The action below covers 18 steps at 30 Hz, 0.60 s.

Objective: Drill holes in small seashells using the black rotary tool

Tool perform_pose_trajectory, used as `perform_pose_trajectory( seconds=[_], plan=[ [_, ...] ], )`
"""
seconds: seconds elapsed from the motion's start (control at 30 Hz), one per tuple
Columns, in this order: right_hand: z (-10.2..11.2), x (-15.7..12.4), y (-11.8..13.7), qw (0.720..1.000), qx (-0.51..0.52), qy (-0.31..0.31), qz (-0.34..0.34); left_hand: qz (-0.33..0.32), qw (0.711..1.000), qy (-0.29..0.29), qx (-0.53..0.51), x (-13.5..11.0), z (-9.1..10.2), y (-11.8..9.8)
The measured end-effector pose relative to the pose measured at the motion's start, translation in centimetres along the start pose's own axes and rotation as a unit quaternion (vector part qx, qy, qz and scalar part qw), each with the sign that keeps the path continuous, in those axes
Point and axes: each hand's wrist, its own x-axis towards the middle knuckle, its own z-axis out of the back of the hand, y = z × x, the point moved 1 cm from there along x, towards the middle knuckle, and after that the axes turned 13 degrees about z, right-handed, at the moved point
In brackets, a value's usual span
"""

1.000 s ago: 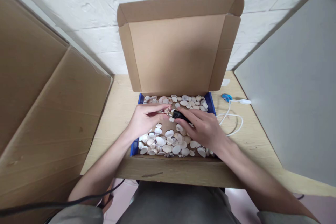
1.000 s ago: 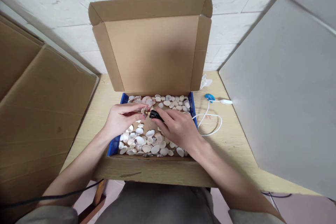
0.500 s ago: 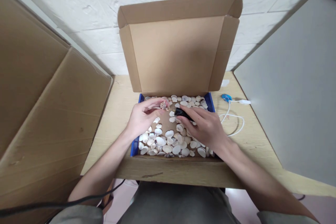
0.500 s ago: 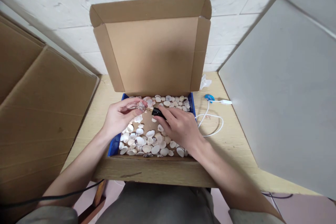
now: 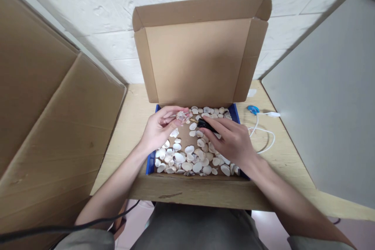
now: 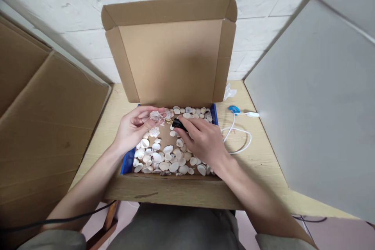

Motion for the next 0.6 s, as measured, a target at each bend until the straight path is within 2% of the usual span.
perform_pose_trajectory(
  seconds=[0.4, 0.6],
  plan=[
    [-0.05, -0.14, -0.10, 1.000, 0.023, -0.001, -0.019, 0.024, 0.996, 0.026, -0.084, -0.09, 0.13, 0.14],
    [0.01, -0.11, -0.14, 1.000, 0.019, -0.005, -0.010, 0.031, 0.997, 0.025, -0.064, -0.04, 0.18, 0.07]
  ],
)
